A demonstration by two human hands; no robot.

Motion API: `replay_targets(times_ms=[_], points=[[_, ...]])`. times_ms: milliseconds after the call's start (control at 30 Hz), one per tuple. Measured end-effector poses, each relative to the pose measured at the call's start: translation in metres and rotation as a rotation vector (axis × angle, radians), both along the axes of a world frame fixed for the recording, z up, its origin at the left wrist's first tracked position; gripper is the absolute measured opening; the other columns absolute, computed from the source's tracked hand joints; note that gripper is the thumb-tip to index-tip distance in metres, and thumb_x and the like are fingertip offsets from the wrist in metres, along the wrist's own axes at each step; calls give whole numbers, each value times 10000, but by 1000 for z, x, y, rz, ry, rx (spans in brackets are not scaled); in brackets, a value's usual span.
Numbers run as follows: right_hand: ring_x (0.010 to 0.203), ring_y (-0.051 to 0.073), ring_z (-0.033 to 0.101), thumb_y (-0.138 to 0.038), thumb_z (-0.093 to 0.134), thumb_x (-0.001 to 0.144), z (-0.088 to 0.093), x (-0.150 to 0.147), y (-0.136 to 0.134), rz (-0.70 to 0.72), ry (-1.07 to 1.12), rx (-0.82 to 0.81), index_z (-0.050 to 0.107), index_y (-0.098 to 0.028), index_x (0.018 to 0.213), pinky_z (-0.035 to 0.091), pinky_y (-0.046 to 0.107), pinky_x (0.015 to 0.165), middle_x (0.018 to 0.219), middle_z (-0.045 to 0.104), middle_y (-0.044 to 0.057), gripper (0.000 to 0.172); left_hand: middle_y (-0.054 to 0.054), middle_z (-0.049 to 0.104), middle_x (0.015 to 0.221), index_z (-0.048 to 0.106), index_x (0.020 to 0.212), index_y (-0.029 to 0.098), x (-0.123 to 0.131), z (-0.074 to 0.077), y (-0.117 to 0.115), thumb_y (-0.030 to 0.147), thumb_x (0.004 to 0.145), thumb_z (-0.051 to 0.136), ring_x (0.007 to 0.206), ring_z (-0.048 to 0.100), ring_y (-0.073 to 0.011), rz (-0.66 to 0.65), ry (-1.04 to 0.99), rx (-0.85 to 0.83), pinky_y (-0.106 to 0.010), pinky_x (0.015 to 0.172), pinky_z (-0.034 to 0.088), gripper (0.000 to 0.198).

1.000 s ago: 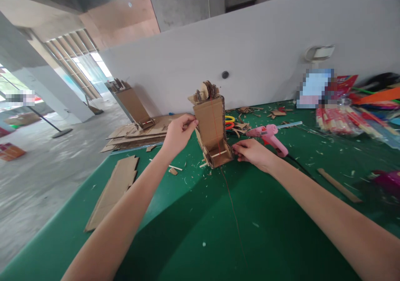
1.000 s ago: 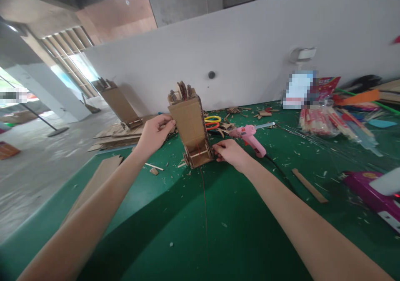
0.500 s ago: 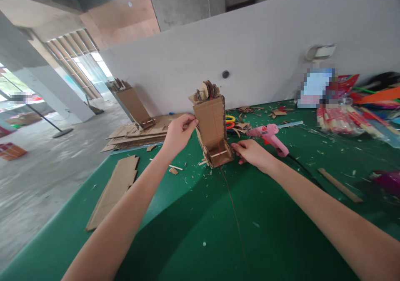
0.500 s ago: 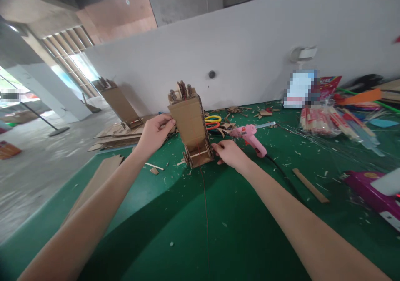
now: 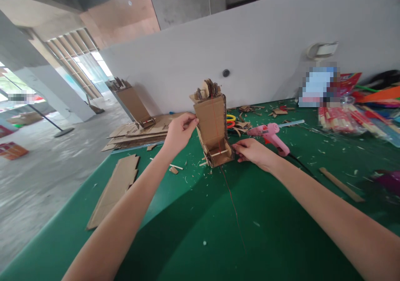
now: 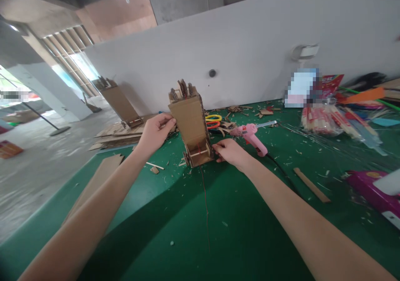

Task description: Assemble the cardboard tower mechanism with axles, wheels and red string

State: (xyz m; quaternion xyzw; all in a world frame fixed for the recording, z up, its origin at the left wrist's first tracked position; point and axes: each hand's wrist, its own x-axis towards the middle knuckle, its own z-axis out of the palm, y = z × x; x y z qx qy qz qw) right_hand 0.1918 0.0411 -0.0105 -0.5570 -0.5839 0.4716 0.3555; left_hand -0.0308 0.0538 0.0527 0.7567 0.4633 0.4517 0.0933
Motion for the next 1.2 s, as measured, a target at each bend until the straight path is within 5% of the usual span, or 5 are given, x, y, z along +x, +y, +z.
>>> replay_targets(times_ms=[233, 400, 900, 1200], points=[[311, 65, 460, -419, 538, 833, -11, 5, 6, -5, -155, 86, 518, -159, 582, 358, 220, 371, 546, 542, -2, 362, -31, 650, 794, 592, 812, 165, -1, 0, 2, 322, 815, 518, 731, 590, -139, -12, -26, -8, -242, 649, 439, 174], [321, 59, 445, -346, 515, 856, -8, 3, 5, 9, -179, 80, 466, -175, 575, 333, 208, 385, 485, 439, -50, 333, -26, 645, 776, 593, 813, 165, 0, -1, 2, 329, 823, 512, 698, 575, -131, -6, -8, 5, -241, 633, 423, 183], [394, 45, 415, -185, 476, 869, 3, 3, 0, 72, -135, -14, 539, -140, 659, 341, 188, 372, 567, 472, -30, 223, -24, 635, 769, 593, 825, 161, -1, -1, 3, 335, 827, 514, 695, 565, -128, -20, -11, 1, -237, 620, 419, 191], [342, 56, 425, -375, 425, 903, -1, 3, 3, 13, -181, -10, 499, -154, 637, 341, 205, 357, 542, 477, -20, 353, -27, 646, 793, 595, 814, 162, -1, -1, 4, 321, 823, 516, 725, 577, -133, -24, -25, -3, -239, 639, 433, 177]])
